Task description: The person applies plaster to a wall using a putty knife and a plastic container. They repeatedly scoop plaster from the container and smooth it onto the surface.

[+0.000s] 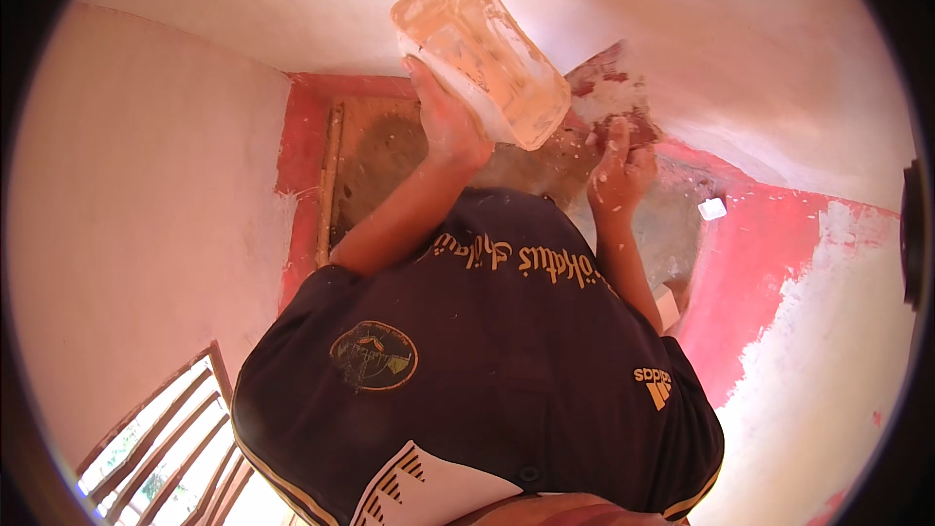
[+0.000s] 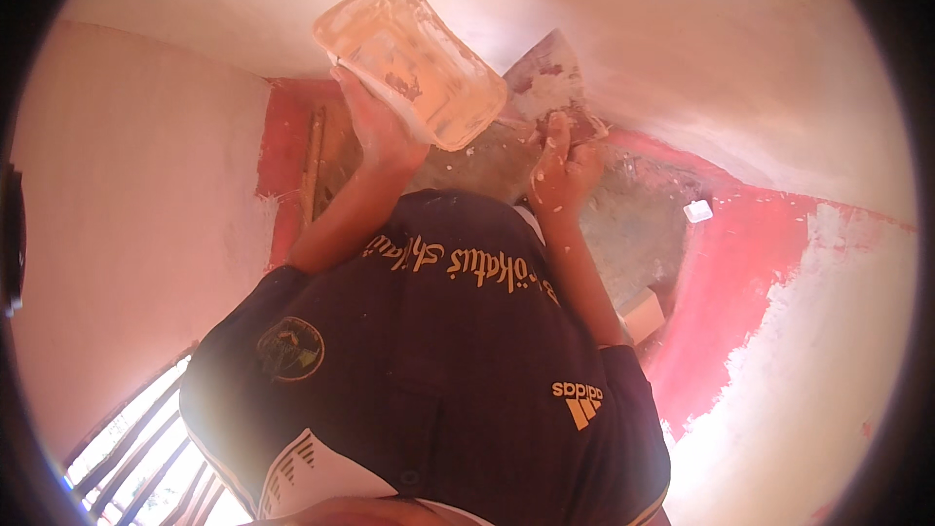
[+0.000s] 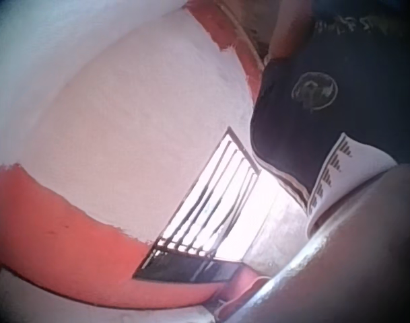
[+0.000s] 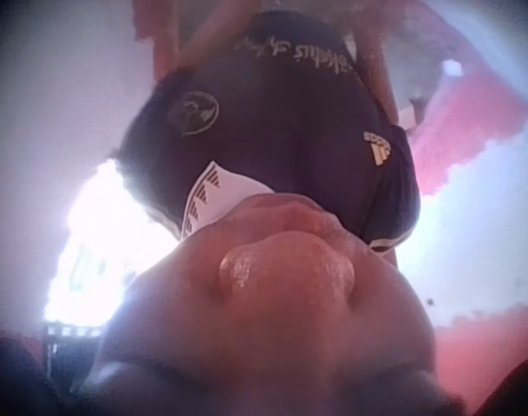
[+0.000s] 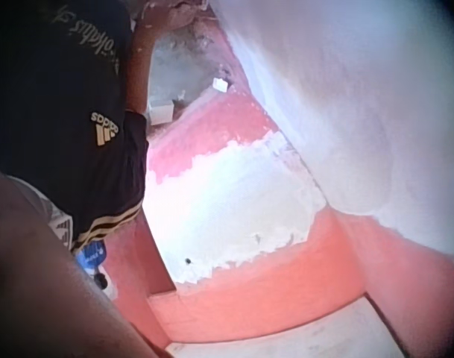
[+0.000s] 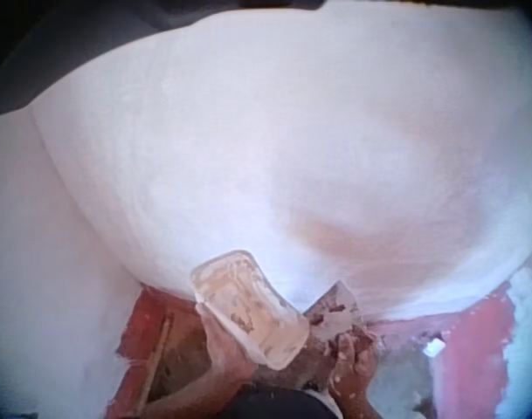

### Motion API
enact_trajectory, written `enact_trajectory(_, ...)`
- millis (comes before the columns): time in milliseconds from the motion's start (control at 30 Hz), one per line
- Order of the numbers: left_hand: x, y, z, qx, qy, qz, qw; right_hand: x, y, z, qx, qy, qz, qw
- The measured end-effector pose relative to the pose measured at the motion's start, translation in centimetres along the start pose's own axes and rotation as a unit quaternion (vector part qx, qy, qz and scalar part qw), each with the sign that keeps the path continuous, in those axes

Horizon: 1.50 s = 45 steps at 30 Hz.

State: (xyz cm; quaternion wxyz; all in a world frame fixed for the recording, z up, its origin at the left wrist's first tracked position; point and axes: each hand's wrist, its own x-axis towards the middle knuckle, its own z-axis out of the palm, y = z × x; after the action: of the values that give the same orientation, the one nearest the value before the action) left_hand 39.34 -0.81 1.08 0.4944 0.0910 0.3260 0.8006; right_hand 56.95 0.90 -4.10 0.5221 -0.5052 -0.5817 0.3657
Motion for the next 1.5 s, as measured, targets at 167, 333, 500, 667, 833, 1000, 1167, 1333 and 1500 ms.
enact_trajectory(167, -0.6, -2.3, 2.6, -0.014, -0.019, -0.025, 0.999, 1.3, 0.6, -1.8, -0.044, -0.114, -0.023, 0.992)
enact_trajectory(333, -0.9, -3.6, 4.4, -0.025, -0.01, 0.013, 1.0, 4.4, 0.5, -5.7, -0.003, -0.04, 0.071, 0.997)
enact_trajectory(500, -1.2, -6.6, 6.6, -0.015, -0.03, 0.002, 0.999, 5.2, 1.5, -9.0, 0.047, -0.023, 0.008, 0.999)
enact_trajectory(667, -1.5, -9.5, 8.9, 0.021, -0.029, -0.006, 0.999, 5.5, 3.4, -10.8, -0.046, -0.069, -0.035, 0.996)
enact_trajectory(833, -1.8, -12.2, 10.6, 0.028, -0.026, -0.016, 0.999, 5.9, 4.1, -13.7, 0.119, 0.034, 0.07, 0.99)
enact_trajectory(1000, -2.0, -14.8, 12.2, 0.028, -0.062, -0.024, 0.997, 6.8, 5.2, -15.8, -0.052, -0.036, -0.012, 0.998)
enact_trajectory(1167, -2.2, -16.5, 12.9, 0.008, -0.058, -0.012, 0.998, 8.0, 6.2, -19.0, -0.047, -0.005, 0.009, 0.999)
enact_trajectory(1333, -2.8, -18.7, 13.7, -0.018, -0.07, -0.015, 0.997, 7.7, 6.1, -20.2, 0.069, -0.064, 0.049, 0.994)
enact_trajectory(1500, -3.5, -19.8, 14.1, -0.014, -0.067, -0.021, 0.997, 7.7, 6.6, -21.2, 0.037, -0.031, 0.029, 0.998)
